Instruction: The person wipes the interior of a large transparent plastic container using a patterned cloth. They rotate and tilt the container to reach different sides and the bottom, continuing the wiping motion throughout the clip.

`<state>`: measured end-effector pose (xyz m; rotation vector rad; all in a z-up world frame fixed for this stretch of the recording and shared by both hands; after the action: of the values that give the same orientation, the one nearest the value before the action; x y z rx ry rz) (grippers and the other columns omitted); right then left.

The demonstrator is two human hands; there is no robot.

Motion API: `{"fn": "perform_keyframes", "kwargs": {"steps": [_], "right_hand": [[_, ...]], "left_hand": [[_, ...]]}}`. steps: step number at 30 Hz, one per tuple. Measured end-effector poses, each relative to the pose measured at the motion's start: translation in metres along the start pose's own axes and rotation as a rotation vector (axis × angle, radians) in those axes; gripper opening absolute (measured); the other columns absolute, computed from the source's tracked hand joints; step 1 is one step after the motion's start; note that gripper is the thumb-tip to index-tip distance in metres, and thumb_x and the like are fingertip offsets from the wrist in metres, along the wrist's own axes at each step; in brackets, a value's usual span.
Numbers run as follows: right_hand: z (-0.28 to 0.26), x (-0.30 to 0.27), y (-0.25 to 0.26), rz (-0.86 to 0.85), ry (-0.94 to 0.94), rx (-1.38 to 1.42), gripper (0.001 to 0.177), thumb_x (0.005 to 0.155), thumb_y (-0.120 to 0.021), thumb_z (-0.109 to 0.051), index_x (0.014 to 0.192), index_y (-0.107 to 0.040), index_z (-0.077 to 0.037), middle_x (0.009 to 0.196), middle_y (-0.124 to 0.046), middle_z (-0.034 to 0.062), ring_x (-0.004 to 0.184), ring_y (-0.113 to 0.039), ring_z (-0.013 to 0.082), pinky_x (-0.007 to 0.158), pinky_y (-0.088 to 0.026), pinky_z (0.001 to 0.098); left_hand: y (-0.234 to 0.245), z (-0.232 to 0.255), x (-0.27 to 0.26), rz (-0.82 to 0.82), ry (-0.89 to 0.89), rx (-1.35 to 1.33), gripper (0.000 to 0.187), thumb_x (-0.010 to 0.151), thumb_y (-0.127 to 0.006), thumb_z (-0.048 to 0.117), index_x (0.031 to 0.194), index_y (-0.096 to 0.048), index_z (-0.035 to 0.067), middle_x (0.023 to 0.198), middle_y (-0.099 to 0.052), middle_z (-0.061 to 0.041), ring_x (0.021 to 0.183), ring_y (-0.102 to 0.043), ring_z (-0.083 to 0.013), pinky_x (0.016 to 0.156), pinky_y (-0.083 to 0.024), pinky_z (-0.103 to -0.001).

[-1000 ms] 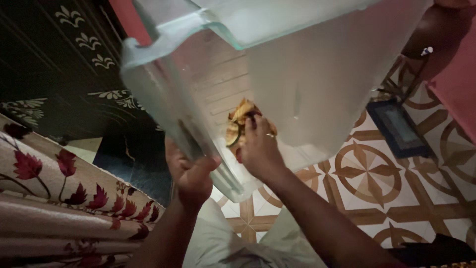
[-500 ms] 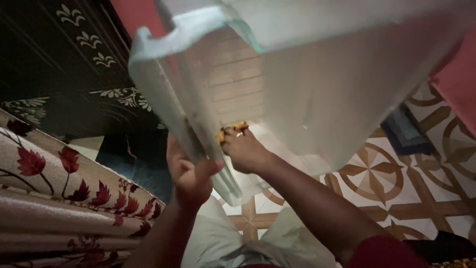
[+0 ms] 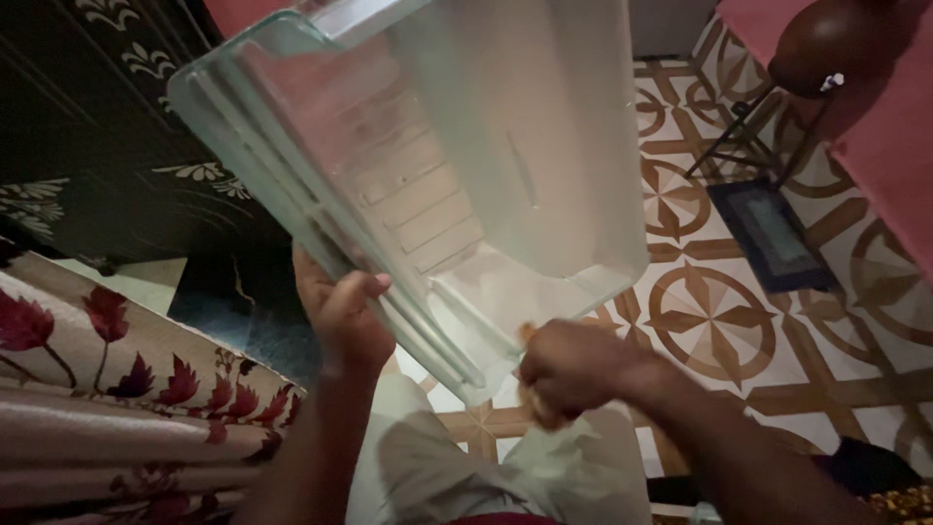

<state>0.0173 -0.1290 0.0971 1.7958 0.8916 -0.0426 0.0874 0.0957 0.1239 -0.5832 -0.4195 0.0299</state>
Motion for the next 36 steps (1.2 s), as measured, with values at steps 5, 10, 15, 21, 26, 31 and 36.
{"fn": "perform_keyframes", "kwargs": {"steps": [5, 10, 15, 21, 26, 31, 36], "right_hand": [[0.028, -0.015, 0.048, 0.33, -0.249, 0.25, 0.036, 0.082, -0.049, -0.016, 0.105, -0.076, -0.013, 0.079, -0.081, 0.0161, 0.07, -0.079, 0.0235, 0.075, -0.062, 0.0359], [0.013, 0.041, -0.001, 0.694, 0.184, -0.244, 0.048, 0.083, -0.059, -0.043, 0.12, -0.07, -0.015, 0.13, -0.061, 0.0195, 0.105, -0.067, 0.0375, 0.09, -0.053, 0.0518], [0.019, 0.065, -0.05, 0.659, 0.254, -0.259, 0.031, 0.092, -0.067, -0.034, 0.117, -0.068, -0.015, 0.137, -0.063, 0.0123, 0.127, -0.059, 0.0349, 0.101, -0.046, 0.0508], [0.064, 0.009, -0.056, 0.853, 0.426, -0.34, 0.04, 0.082, -0.075, -0.028, 0.12, -0.067, -0.017, 0.131, -0.068, 0.0088, 0.126, -0.06, 0.0315, 0.105, -0.043, 0.0512], [0.138, -0.027, -0.036, 0.956, -0.001, -0.315, 0.038, 0.094, -0.063, -0.005, 0.129, -0.067, -0.019, 0.139, -0.066, 0.0097, 0.136, -0.06, 0.0309, 0.113, -0.047, 0.0409], [0.099, -0.014, -0.052, 0.959, 0.014, -0.107, 0.039, 0.092, -0.057, 0.002, 0.13, -0.061, -0.004, 0.137, -0.061, 0.0229, 0.128, -0.056, 0.039, 0.103, -0.046, 0.0472], [0.02, 0.007, -0.091, 0.666, 0.443, 0.283, 0.047, 0.074, -0.066, -0.003, 0.12, -0.076, -0.006, 0.123, -0.072, 0.0158, 0.114, -0.065, 0.0316, 0.094, -0.053, 0.0401]], "left_hand": [[-0.007, -0.002, -0.003, -0.024, -0.004, 0.065, 0.079, 0.063, -0.053, -0.006, 0.141, -0.04, 0.001, 0.103, -0.051, -0.005, 0.094, -0.055, -0.0171, 0.082, -0.051, -0.032], [-0.016, 0.009, -0.01, -0.015, 0.009, 0.147, 0.086, 0.063, -0.053, -0.005, 0.147, -0.038, 0.0, 0.098, -0.052, -0.006, 0.088, -0.055, -0.0177, 0.077, -0.05, -0.031], [-0.015, 0.02, -0.005, 0.019, -0.011, 0.258, 0.078, 0.063, -0.052, -0.004, 0.141, -0.044, -0.002, 0.097, -0.055, -0.006, 0.082, -0.057, -0.0186, 0.068, -0.053, -0.032], [0.004, 0.017, 0.004, 0.005, -0.076, 0.12, 0.075, 0.069, -0.052, -0.004, 0.144, -0.046, -0.005, 0.113, -0.054, -0.008, 0.101, -0.055, -0.0182, 0.087, -0.051, -0.029], [0.004, 0.002, 0.004, 0.114, 0.045, 0.145, 0.078, 0.062, -0.051, -0.004, 0.139, -0.044, 0.0, 0.106, -0.053, -0.005, 0.093, -0.055, -0.0164, 0.07, -0.052, -0.029], [-0.002, 0.001, 0.006, 0.068, -0.015, 0.098, 0.076, 0.064, -0.051, -0.006, 0.14, -0.048, -0.002, 0.112, -0.053, -0.007, 0.1, -0.055, -0.0173, 0.08, -0.052, -0.026], [-0.004, -0.001, 0.008, 0.121, 0.055, 0.192, 0.073, 0.059, -0.052, -0.005, 0.131, -0.047, 0.001, 0.108, -0.053, -0.006, 0.096, -0.056, -0.0179, 0.072, -0.054, -0.031]]}}
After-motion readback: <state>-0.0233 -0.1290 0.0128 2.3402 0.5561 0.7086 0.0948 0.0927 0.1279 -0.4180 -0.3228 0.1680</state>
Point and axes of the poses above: each hand's wrist, its own x-axis towards the middle knuckle, its own y-axis out of the back of the hand, z = x × y, the point moved 5 cm from there along x, towards the middle knuckle
